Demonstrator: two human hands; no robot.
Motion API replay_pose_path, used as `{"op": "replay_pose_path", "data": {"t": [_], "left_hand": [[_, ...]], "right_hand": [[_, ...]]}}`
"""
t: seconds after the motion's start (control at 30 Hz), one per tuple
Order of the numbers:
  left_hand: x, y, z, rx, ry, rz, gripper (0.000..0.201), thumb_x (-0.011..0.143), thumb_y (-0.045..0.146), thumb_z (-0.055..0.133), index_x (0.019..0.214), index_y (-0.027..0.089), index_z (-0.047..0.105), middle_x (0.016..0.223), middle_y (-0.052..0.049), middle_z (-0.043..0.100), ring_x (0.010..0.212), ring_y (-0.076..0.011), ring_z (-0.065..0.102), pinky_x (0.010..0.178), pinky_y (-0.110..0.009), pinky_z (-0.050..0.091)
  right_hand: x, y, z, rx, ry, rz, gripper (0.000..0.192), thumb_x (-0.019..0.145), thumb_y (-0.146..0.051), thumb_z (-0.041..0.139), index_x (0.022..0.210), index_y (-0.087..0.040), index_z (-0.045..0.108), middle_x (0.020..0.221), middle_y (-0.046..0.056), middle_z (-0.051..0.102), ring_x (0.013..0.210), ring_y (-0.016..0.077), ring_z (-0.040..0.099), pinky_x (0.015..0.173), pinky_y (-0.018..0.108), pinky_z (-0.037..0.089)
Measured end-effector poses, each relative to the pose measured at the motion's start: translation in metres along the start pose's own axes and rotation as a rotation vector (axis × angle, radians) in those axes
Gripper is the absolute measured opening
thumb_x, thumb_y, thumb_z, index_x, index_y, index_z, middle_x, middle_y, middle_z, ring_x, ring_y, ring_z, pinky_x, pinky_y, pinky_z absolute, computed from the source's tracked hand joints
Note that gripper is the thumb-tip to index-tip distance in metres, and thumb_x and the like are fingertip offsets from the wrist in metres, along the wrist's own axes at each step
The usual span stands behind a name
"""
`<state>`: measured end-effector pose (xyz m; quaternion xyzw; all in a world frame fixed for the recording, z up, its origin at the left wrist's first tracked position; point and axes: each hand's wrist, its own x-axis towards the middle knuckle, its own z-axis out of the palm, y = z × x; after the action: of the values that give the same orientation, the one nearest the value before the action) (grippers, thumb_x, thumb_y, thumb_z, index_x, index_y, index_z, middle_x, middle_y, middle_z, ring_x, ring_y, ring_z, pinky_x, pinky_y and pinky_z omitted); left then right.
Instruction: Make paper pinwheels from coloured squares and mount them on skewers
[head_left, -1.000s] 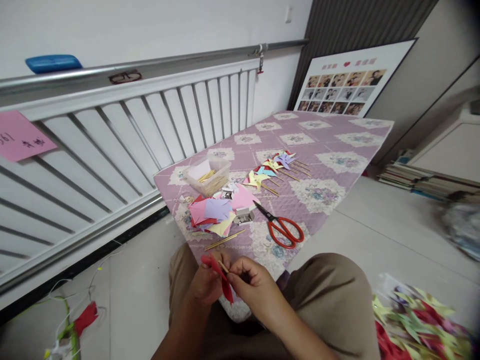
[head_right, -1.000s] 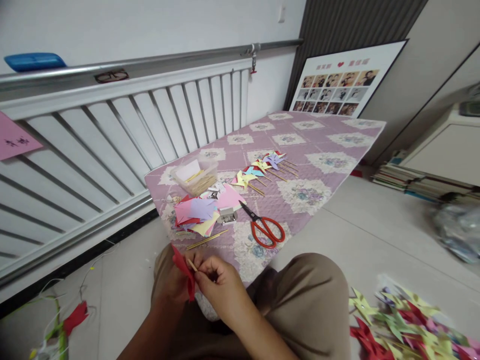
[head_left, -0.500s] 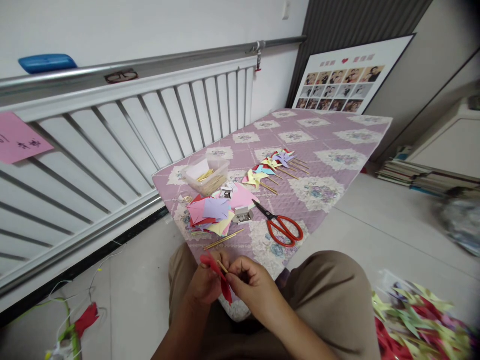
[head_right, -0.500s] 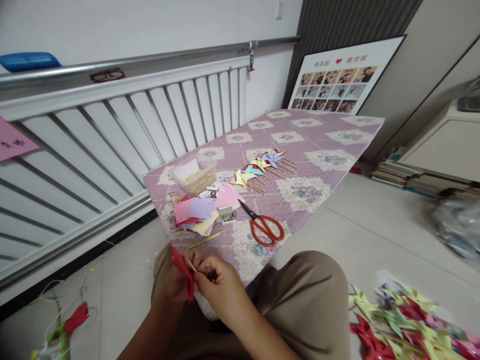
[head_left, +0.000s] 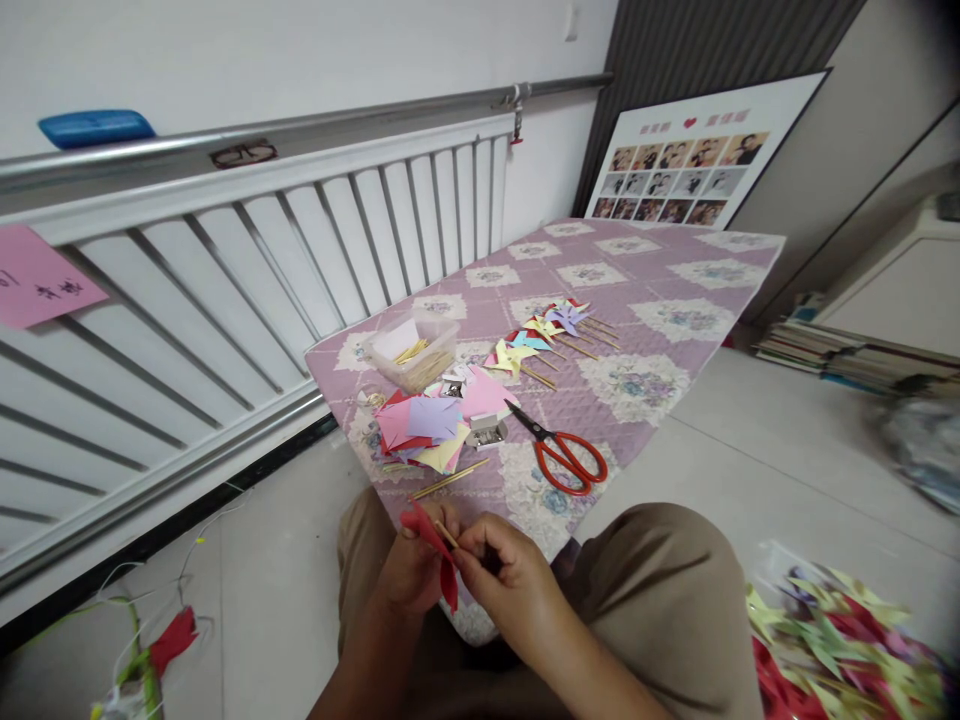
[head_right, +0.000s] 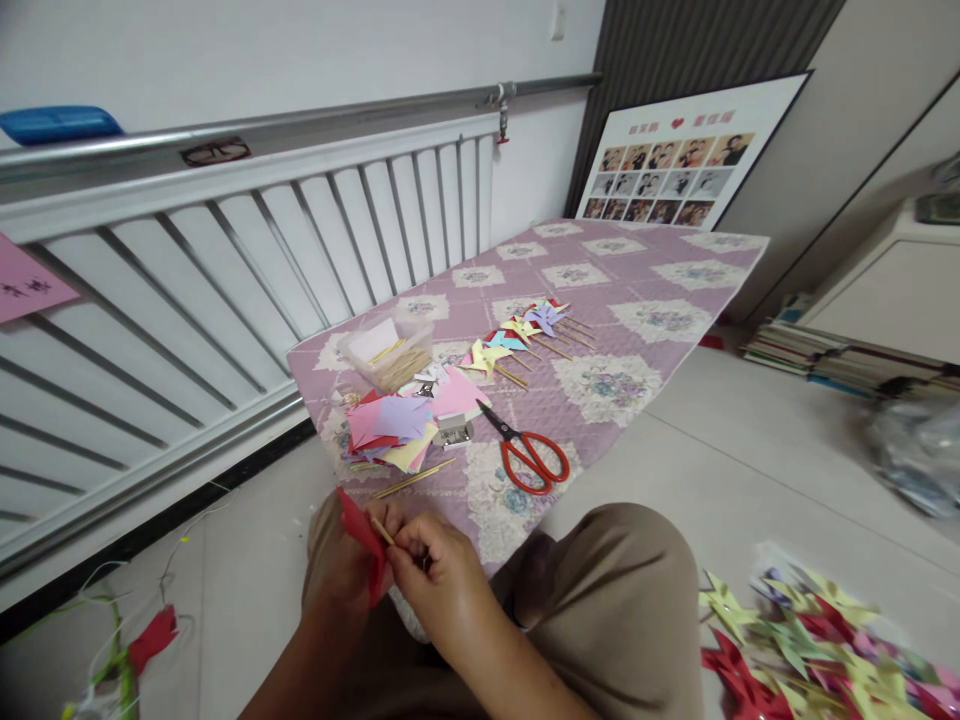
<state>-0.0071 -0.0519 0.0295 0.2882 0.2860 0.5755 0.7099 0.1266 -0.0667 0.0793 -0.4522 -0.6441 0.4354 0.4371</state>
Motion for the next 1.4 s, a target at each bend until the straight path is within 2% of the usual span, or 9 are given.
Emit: {"op": "replay_pose_path", "data": {"t": [0.13,0.43,0.63,0.8,1.07,1.23,1.4], "left_hand": [[-0.001,0.001,0.003,0.006,0.029,0.003,0.037,0.059,0.037,0.079,0.055,0.02,0.046,0.062,0.003,0.044,0.059,-0.0114,0.044,0.057,-0.026,0.043],[-0.003,0.009,0.019,0.114,0.075,0.036,0.048,0.058,0.052,0.077,0.056,0.021,0.04,0.061,0.003,0.042,0.058,-0.0115,0.044,0.056,-0.027,0.044],[-0.004,0.011,0.029,0.089,0.113,-0.007,0.045,0.054,0.053,0.08,0.059,0.022,0.047,0.065,0.002,0.045,0.06,-0.0127,0.043,0.057,-0.027,0.043],[-0.004,0.011,0.033,-0.029,0.129,-0.031,0.039,0.051,0.044,0.086,0.06,0.021,0.055,0.064,0.003,0.045,0.059,-0.0109,0.042,0.058,-0.025,0.042],[-0.001,0.012,0.046,-0.089,0.297,-0.069,0.032,0.047,0.03,0.088,0.064,0.019,0.063,0.06,0.004,0.053,0.058,-0.0093,0.046,0.058,-0.022,0.042],[0.003,0.011,0.05,-0.038,0.335,-0.055,0.025,0.052,0.028,0.083,0.065,0.02,0.064,0.061,0.003,0.058,0.059,-0.0118,0.051,0.061,-0.025,0.045],[0.007,0.003,0.049,0.031,0.364,-0.016,0.019,0.058,0.027,0.077,0.071,0.022,0.065,0.069,0.0,0.065,0.068,-0.0166,0.06,0.071,-0.031,0.05]], "right_hand": [[0.001,0.0,-0.002,-0.053,0.01,-0.063,0.016,0.078,-0.015,0.053,0.065,-0.021,0.047,0.062,-0.004,0.048,0.058,0.0117,0.045,0.055,0.022,0.034],[0.002,0.003,-0.005,-0.104,0.017,-0.172,0.018,0.081,-0.013,0.052,0.067,-0.022,0.044,0.063,-0.004,0.049,0.058,0.0118,0.046,0.055,0.021,0.035],[0.001,0.005,-0.009,-0.122,0.018,-0.198,0.018,0.082,-0.013,0.051,0.068,-0.022,0.044,0.064,-0.004,0.049,0.059,0.0122,0.047,0.055,0.021,0.035],[0.004,0.004,-0.013,-0.099,0.013,-0.16,0.018,0.083,-0.015,0.051,0.067,-0.022,0.046,0.062,-0.004,0.049,0.058,0.0119,0.046,0.055,0.022,0.035],[0.008,0.016,-0.015,0.028,-0.024,-0.006,0.019,0.085,-0.026,0.052,0.067,-0.021,0.048,0.061,-0.005,0.045,0.058,0.0124,0.042,0.055,0.024,0.035],[0.01,0.019,-0.016,0.109,-0.027,0.049,0.018,0.082,-0.027,0.054,0.066,-0.02,0.048,0.06,-0.005,0.042,0.057,0.0116,0.039,0.054,0.023,0.033],[0.012,0.023,-0.015,0.232,-0.029,0.137,0.024,0.08,-0.035,0.06,0.066,-0.02,0.047,0.058,-0.007,0.039,0.054,0.0103,0.034,0.052,0.021,0.03]]}}
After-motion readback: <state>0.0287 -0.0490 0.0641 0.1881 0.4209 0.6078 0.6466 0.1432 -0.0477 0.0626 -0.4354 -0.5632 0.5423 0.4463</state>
